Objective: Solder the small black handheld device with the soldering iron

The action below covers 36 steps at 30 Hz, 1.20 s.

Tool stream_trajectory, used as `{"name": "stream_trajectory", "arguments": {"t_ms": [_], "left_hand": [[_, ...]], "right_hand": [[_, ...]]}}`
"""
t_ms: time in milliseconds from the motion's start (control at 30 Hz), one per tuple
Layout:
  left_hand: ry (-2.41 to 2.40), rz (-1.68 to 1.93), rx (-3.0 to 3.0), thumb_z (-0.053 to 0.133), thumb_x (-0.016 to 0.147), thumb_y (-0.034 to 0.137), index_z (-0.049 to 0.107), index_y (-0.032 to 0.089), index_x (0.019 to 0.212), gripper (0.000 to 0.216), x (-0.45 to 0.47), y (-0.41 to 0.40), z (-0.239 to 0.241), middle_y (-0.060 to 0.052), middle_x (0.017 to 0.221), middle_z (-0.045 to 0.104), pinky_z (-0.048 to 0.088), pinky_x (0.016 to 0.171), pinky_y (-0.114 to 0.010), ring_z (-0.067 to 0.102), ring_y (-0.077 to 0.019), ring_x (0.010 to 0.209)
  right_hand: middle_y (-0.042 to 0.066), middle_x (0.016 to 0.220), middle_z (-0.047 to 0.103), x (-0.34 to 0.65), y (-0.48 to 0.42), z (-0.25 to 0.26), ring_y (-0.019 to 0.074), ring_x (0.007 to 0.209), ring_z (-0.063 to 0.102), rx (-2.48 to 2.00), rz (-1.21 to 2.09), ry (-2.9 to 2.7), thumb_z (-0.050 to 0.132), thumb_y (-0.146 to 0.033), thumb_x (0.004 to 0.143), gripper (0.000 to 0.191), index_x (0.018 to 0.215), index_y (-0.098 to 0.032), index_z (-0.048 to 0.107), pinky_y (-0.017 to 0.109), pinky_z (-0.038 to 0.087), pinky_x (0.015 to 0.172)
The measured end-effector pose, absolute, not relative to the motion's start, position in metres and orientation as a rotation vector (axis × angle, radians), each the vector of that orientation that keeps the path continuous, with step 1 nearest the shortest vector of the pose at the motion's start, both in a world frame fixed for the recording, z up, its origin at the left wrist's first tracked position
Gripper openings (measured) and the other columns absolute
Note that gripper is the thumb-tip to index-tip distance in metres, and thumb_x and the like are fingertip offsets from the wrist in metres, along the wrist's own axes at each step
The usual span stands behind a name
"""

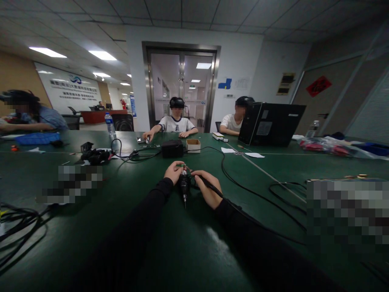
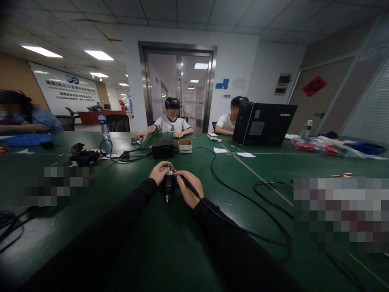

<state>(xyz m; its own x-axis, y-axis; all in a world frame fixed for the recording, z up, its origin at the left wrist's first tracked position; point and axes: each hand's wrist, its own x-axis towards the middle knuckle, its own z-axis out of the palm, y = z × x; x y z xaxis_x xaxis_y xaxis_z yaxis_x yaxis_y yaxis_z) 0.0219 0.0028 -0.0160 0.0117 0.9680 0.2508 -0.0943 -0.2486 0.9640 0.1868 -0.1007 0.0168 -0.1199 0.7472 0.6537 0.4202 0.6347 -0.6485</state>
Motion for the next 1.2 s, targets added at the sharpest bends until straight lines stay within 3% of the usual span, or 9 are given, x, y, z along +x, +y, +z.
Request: {"name": "stream_trajectory", "arguments": {"t_ms": [433,1200], "left_hand": [[0.992,1.404,1.359,0.066,0.071,0.017,0.060,0.016,0.095,0.025,0.0194,0.0070,-0.0209,-0.003,0.075,0.072,0.053,0.075,-0.030,0.068,-0.0155,0.069],[0.987,1.445,1.327,0.060,0.069,0.011,0.061,0.015,0.092,0.023,0.0220,0.0058,-0.0182,-0.004,0.073,0.072,0.053,0.081,-0.033,0.068,-0.0166,0.069]], "right_hand": [[0.003,0.099,0.072,0.1864,-0.1024,0.0188,0.0188,0.093,0.065,-0.966,0.387,-1.766,0.048,-0.028,0.088,0.022,0.093,-0.024,0.069,0.032,0.048,0.088],[0.002,0.098,0.072,0.1886,-0.1026,0.0185,0.0191,0.092,0.065,-0.966,0.381,-1.724,0.050,-0.027,0.087,0.021,0.091,-0.024,0.070,0.031,0.048,0.085]]}}
